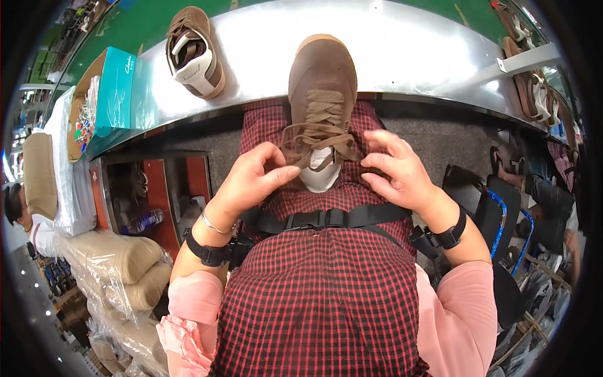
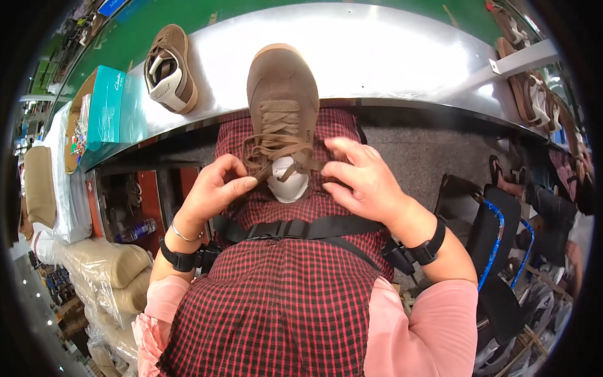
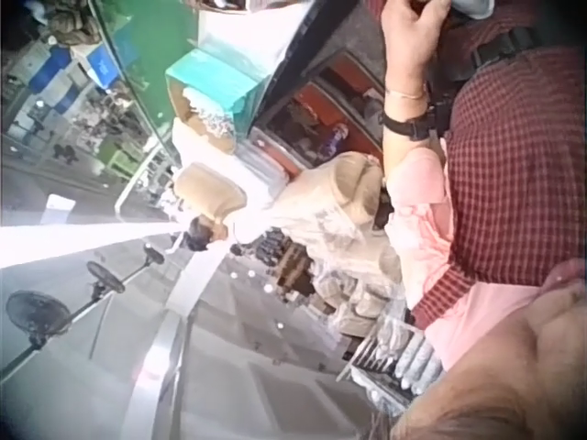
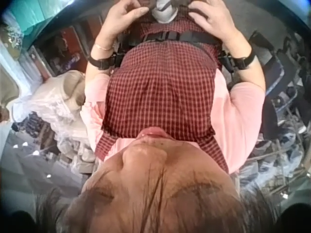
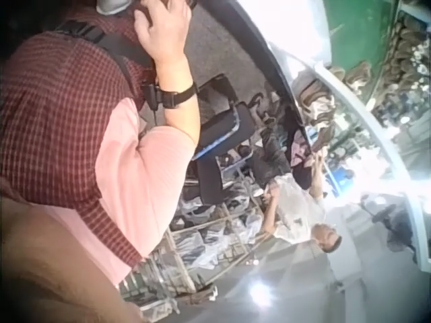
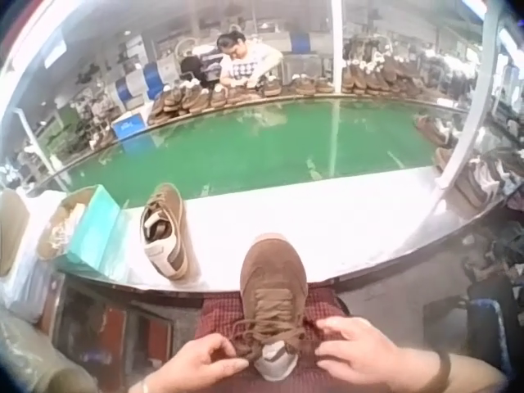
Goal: The recorder is threading and tying laces on several pairs of brown shoes at a manufacturing station.
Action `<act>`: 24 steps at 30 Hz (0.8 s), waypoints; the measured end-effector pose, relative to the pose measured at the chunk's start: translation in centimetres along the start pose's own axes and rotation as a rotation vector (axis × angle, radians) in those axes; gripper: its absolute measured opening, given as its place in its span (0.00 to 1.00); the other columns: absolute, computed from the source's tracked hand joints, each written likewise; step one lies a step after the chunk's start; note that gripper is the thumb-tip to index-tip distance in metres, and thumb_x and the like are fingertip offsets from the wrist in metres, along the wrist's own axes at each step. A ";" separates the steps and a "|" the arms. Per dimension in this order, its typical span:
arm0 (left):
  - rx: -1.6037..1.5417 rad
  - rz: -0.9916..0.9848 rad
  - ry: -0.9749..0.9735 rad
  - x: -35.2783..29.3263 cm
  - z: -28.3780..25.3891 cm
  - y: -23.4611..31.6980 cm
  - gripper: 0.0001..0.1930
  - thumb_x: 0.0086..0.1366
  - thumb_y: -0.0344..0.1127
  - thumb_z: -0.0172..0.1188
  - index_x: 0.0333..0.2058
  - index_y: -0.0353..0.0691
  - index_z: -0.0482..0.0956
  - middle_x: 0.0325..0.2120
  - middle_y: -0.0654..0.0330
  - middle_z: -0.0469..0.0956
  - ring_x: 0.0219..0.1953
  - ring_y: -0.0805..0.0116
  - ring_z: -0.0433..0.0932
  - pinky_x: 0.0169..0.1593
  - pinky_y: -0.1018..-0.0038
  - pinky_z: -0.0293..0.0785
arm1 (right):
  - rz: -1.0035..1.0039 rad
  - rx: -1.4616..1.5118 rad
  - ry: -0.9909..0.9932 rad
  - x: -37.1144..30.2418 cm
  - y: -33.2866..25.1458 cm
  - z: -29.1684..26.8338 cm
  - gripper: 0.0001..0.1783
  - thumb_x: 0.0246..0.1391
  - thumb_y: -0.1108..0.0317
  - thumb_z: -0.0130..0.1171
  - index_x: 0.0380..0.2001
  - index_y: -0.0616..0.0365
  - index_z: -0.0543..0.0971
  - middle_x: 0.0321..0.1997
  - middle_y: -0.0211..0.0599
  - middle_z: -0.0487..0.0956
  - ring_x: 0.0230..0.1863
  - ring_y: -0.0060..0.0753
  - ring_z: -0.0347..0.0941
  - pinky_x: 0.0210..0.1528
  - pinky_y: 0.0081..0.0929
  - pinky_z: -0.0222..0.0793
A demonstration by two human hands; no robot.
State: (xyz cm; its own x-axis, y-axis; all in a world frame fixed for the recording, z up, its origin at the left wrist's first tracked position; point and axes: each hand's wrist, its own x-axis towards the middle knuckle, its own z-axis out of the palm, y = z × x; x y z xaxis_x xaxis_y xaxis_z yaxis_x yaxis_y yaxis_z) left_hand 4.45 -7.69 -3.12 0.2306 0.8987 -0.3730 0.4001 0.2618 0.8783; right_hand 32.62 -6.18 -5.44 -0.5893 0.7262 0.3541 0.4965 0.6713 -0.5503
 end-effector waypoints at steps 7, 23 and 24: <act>0.332 0.172 -0.020 1.0 2.4 0.5 0.13 0.54 0.38 0.63 0.21 0.35 0.72 0.19 0.52 0.73 0.21 0.57 0.73 0.26 0.67 0.69 | 0.112 0.071 0.212 4.1 -0.7 1.9 0.34 0.35 0.64 0.69 0.49 0.53 0.69 0.58 0.47 0.63 0.57 0.50 0.63 0.56 0.42 0.60; 1.008 0.682 0.203 -0.1 0.9 -3.5 0.10 0.45 0.31 0.61 0.18 0.43 0.66 0.17 0.60 0.63 0.21 0.63 0.69 0.24 0.68 0.67 | -0.337 -0.140 -0.014 3.0 0.2 3.9 0.08 0.34 0.69 0.56 0.25 0.52 0.73 0.29 0.29 0.70 0.27 0.28 0.66 0.32 0.25 0.63; 0.962 0.608 0.128 -0.2 0.8 -3.3 0.11 0.46 0.31 0.64 0.19 0.40 0.68 0.18 0.58 0.65 0.22 0.59 0.70 0.26 0.67 0.68 | -0.342 -0.140 -0.016 2.8 0.2 3.7 0.08 0.34 0.69 0.56 0.25 0.52 0.73 0.29 0.29 0.70 0.27 0.28 0.66 0.32 0.25 0.63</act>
State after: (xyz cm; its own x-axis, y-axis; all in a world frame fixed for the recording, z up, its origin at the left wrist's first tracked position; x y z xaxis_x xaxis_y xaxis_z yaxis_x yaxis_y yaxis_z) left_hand 3.83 -9.04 -6.14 0.5480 0.8283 0.1170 0.7789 -0.5563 0.2895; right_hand 28.69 -4.54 -7.39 -0.7459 0.4545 0.4869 0.3510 0.8895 -0.2927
